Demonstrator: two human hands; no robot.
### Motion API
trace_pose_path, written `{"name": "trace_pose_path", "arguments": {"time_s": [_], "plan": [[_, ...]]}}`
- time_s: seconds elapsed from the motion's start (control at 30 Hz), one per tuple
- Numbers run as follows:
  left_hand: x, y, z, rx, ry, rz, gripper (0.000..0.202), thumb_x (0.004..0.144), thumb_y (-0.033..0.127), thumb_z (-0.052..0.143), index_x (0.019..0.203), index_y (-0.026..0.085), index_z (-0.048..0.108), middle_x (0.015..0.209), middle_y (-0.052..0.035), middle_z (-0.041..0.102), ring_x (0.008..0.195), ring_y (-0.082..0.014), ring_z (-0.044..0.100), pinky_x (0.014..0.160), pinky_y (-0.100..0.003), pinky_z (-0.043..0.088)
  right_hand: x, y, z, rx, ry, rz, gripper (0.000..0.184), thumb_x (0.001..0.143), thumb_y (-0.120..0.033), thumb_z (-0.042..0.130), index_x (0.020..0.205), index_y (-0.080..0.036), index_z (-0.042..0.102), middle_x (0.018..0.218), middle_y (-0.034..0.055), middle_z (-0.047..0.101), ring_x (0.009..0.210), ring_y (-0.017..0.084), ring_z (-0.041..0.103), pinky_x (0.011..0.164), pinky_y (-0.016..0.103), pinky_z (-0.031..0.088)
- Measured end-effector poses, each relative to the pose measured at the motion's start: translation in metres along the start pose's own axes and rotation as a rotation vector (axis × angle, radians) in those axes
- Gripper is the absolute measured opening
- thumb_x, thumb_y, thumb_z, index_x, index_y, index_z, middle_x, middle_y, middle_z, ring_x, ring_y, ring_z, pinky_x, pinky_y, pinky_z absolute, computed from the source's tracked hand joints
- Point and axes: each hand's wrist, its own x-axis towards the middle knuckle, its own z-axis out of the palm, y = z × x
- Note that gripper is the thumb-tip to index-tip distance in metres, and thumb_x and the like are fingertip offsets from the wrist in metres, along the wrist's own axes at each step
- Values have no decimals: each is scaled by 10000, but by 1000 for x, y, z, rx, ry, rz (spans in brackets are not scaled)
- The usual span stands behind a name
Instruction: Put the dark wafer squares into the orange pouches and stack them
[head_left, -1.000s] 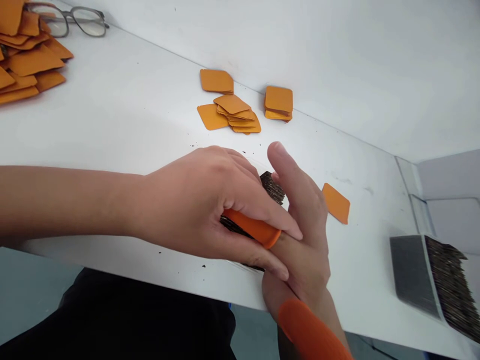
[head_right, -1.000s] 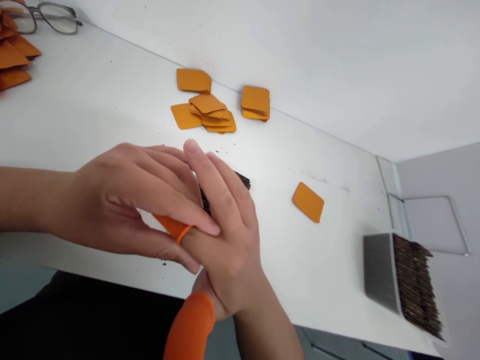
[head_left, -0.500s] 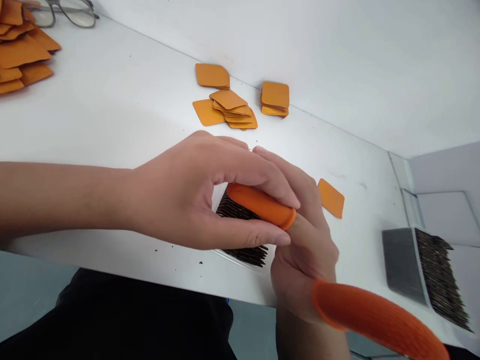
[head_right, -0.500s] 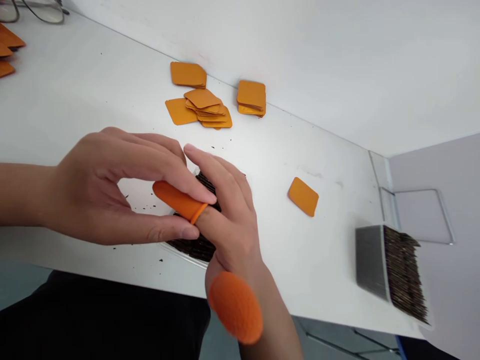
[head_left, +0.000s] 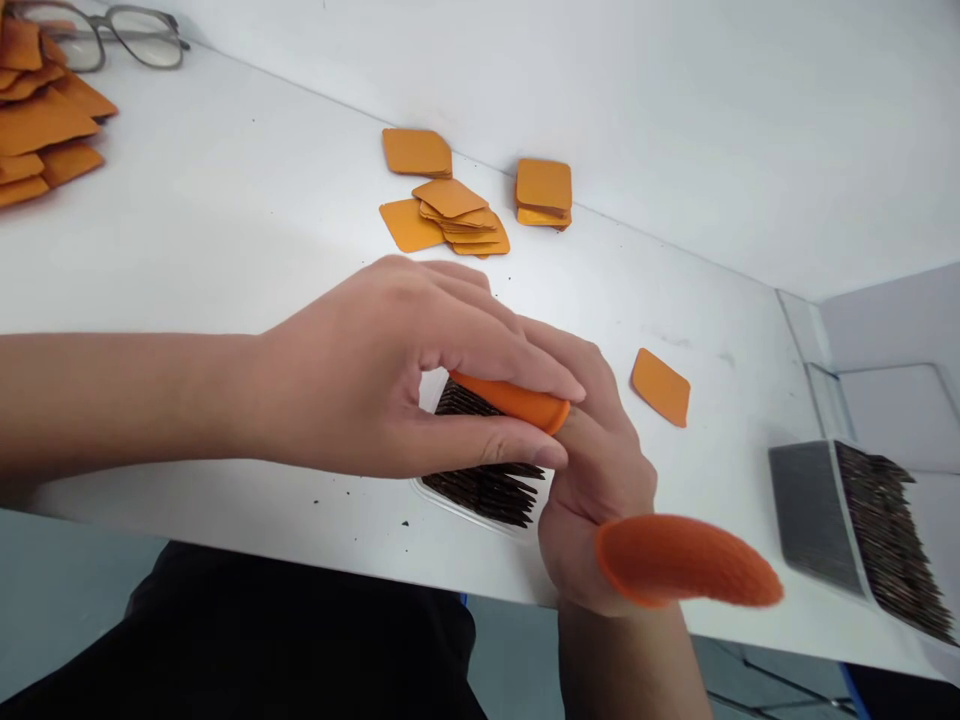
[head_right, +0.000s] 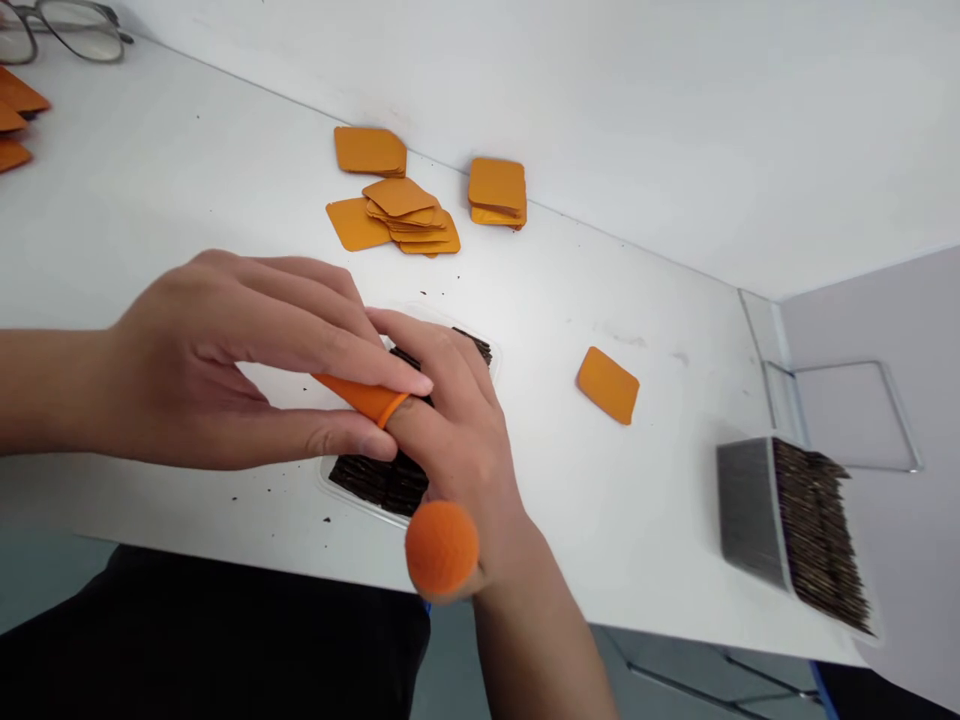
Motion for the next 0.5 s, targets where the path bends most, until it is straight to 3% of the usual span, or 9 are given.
{"name": "trace_pose_path", "arguments": {"time_s": [0.13,0.3,0.37,0.5], "plan": [[1,-2,1,-8,-43,-26,132,860,324,784,968,250,774,824,16,786,765,-132,703,738,-240,582,1,2,-2,-1,4,-34,426,1032,-544,440,1224,-284,718,1323,45,619,1205,280,585,1017,492,526],[-1,-3,4,-22,-23,-12,84,880,325,753,941,272,775,911,14,800,753,-125,721,673,-228,591,2,-9,-2,67,3,74,537,1017,-651,376,1164,-296,752,1321,54,606,1255,323,556,1091,563,477],[-2,-1,4,-37,7,14,79,873,302,764,942,264,770,943,7,800,765,-120,724,686,-221,596,1,-10,-2,88,19,70,500,1021,-624,392,1161,-309,754,1350,47,591,1277,327,548,1112,571,465],[-3,6,2,-78,-14,52,134,843,263,803,958,217,752,863,-16,777,730,-113,711,636,-199,571,-1,-4,-3,67,-53,-36,388,1050,-454,454,1396,-365,605,1487,14,496,1367,302,485,1135,536,469]]}}
